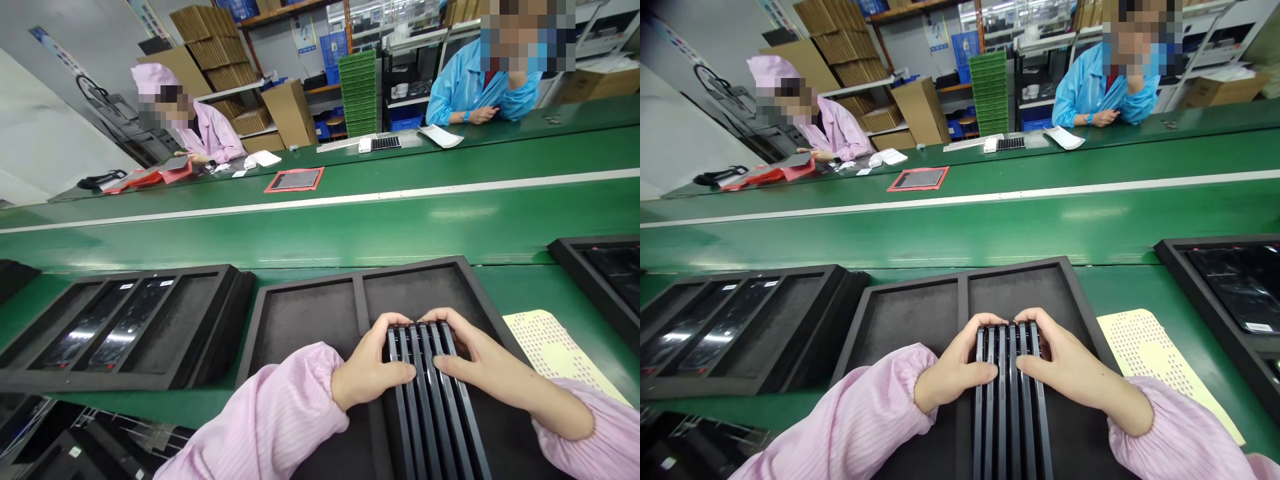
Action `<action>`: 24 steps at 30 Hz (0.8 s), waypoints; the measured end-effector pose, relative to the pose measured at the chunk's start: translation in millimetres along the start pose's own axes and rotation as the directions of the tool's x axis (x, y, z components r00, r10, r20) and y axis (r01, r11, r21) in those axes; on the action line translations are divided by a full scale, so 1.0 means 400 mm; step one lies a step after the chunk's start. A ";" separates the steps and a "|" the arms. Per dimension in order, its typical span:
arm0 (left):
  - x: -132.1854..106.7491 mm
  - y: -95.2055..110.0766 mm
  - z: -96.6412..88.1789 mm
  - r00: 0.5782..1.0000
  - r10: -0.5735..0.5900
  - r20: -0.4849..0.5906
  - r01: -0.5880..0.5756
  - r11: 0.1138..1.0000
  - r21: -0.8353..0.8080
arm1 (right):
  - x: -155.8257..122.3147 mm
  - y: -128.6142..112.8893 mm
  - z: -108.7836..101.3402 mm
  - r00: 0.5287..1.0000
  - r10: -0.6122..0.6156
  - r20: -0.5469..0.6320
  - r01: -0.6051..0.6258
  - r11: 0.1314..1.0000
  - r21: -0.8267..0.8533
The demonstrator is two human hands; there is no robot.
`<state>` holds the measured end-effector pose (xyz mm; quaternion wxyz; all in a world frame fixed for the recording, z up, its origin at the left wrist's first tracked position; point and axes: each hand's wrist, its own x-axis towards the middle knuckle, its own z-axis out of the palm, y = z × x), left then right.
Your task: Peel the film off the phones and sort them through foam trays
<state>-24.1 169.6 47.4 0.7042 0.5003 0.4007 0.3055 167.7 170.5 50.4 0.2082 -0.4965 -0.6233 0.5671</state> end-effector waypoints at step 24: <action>0.001 0.014 0.031 0.988 -0.037 -0.151 0.061 0.986 0.158 | 0.000 -0.024 0.016 0.990 0.118 -0.071 -0.130 0.970 -0.205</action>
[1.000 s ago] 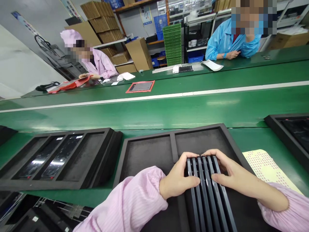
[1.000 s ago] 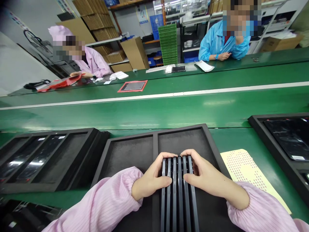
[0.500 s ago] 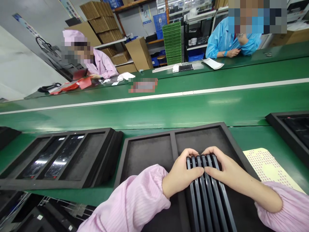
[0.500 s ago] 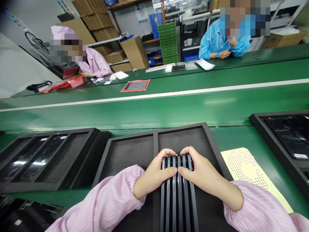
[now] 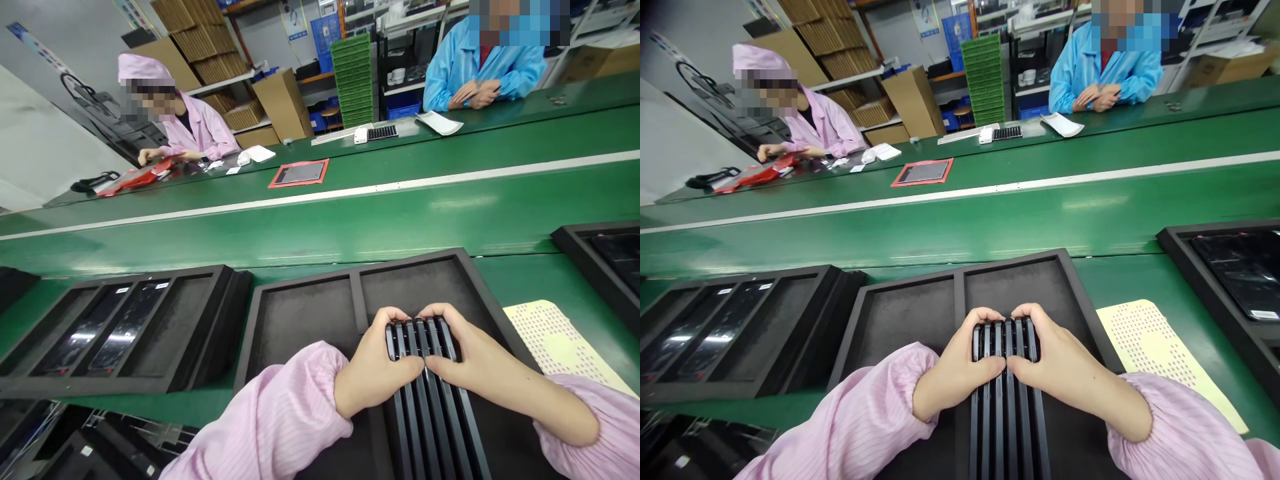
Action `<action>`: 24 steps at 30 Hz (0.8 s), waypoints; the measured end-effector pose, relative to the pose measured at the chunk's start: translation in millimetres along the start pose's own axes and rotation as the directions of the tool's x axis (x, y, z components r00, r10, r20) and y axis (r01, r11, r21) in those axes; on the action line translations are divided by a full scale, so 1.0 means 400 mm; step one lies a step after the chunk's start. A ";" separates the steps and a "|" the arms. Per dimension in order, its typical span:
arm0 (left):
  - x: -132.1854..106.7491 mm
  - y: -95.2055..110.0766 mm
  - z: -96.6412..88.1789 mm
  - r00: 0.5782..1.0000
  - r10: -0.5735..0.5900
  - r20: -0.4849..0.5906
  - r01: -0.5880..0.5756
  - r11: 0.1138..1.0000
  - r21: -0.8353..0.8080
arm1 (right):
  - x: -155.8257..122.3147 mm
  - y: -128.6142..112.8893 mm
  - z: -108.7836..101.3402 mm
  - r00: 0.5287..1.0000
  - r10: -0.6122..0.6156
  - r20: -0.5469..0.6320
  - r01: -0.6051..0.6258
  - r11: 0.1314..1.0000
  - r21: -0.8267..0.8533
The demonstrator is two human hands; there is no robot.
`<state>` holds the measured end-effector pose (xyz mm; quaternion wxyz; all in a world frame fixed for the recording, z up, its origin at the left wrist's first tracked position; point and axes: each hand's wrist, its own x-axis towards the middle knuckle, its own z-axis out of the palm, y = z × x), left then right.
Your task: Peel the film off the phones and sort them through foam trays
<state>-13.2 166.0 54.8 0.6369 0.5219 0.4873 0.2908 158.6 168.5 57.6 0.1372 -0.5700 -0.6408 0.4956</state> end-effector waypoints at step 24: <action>0.009 -0.054 -0.074 0.904 0.185 0.384 -0.182 0.982 -0.044 | -0.023 0.050 -0.036 0.959 -0.183 0.218 0.120 0.954 0.274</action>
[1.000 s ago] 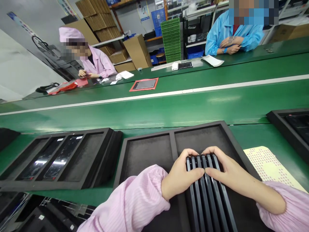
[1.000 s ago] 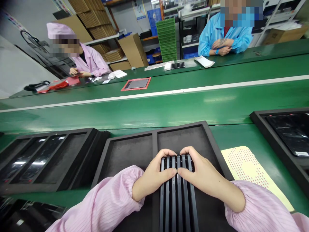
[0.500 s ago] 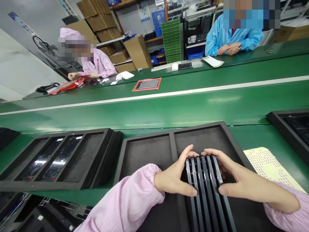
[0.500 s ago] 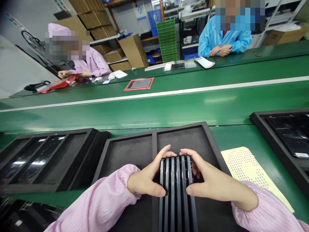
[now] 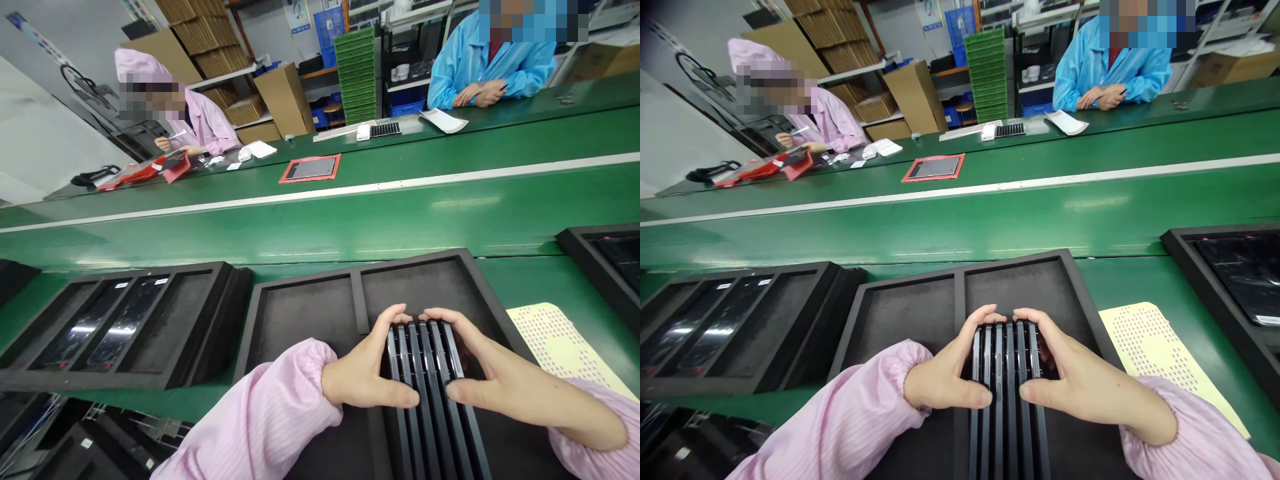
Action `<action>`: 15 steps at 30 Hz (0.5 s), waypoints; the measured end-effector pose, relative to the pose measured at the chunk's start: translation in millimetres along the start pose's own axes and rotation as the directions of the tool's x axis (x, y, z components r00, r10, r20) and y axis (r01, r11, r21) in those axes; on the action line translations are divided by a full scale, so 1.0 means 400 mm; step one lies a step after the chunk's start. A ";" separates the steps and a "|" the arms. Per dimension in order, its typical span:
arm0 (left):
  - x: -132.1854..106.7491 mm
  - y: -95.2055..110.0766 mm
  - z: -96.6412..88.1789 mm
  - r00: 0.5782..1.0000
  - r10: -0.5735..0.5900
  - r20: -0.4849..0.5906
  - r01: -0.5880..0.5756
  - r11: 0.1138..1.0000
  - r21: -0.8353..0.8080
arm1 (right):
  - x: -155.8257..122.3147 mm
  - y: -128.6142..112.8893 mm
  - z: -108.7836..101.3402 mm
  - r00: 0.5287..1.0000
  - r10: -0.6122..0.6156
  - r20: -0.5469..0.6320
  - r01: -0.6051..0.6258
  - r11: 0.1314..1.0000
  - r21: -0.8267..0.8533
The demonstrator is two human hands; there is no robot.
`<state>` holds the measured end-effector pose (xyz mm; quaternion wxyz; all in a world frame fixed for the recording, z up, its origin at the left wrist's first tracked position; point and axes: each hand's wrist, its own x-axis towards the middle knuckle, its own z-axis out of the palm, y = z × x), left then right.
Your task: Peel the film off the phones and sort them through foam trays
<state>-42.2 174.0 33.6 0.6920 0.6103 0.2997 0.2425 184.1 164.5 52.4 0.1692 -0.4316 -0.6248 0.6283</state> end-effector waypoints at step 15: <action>0.023 0.035 0.069 0.966 -0.099 -0.239 0.095 0.995 -0.025 | 0.008 -0.012 0.042 0.965 0.020 -0.261 -0.059 0.988 -0.142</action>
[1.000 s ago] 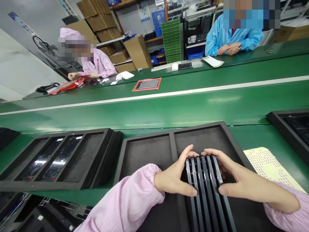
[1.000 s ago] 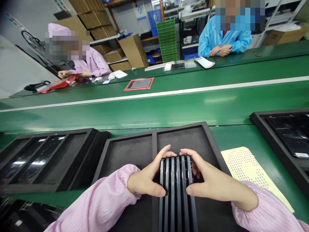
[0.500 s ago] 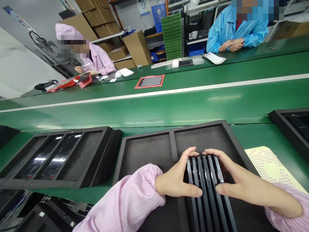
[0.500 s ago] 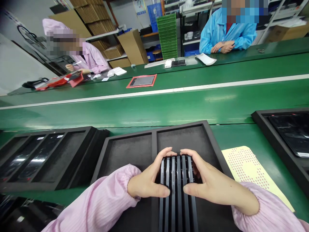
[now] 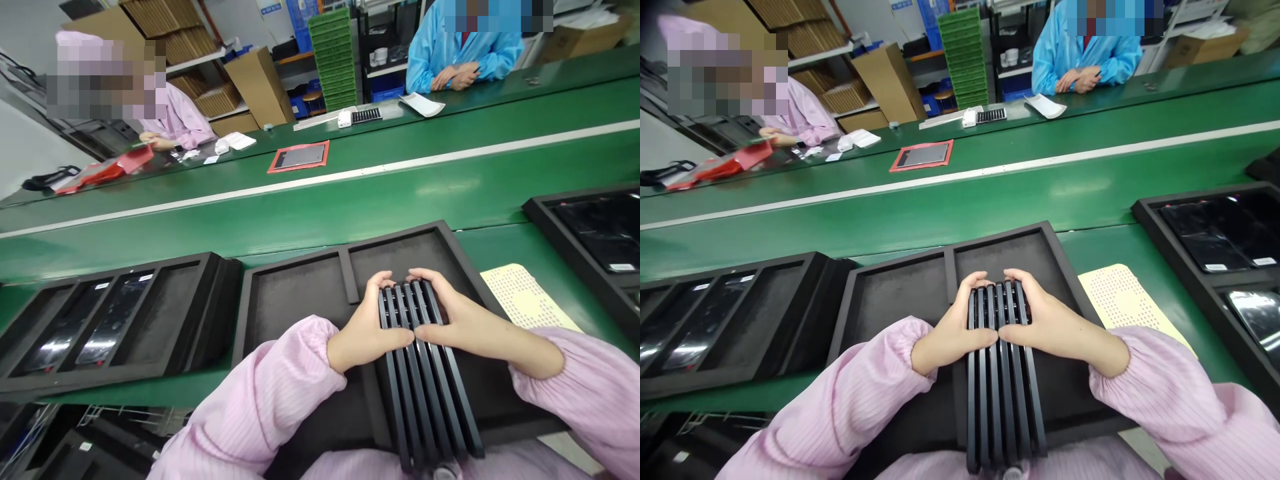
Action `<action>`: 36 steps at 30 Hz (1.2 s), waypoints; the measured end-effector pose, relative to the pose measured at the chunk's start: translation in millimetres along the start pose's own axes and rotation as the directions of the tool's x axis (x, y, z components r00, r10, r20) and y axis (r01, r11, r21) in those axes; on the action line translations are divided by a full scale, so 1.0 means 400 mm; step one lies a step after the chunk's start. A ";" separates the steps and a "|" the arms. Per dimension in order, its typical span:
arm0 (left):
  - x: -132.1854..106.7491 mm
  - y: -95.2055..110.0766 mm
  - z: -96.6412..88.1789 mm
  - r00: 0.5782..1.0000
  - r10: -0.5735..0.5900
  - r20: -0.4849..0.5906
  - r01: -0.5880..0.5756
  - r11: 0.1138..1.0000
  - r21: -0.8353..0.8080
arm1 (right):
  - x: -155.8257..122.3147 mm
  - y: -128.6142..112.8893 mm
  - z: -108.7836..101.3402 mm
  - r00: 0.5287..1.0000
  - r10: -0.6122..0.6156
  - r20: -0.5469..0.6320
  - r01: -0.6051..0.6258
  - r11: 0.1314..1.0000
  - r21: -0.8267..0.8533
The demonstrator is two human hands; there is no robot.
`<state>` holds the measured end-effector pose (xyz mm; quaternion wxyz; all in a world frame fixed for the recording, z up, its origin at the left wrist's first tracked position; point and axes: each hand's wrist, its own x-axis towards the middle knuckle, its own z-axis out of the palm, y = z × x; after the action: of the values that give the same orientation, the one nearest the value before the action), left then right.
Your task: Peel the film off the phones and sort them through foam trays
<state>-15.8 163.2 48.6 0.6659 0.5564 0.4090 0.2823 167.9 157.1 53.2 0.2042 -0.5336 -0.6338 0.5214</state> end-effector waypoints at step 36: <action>-0.154 -0.006 0.193 0.987 0.005 0.158 -0.123 0.652 0.749 | -0.044 -0.147 0.028 0.999 0.045 -0.007 -0.032 0.575 -0.818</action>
<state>19.1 72.2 63.9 0.3910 0.8154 0.4211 0.0695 137.7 143.3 105.9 -0.0805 -0.5776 -0.7924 0.1789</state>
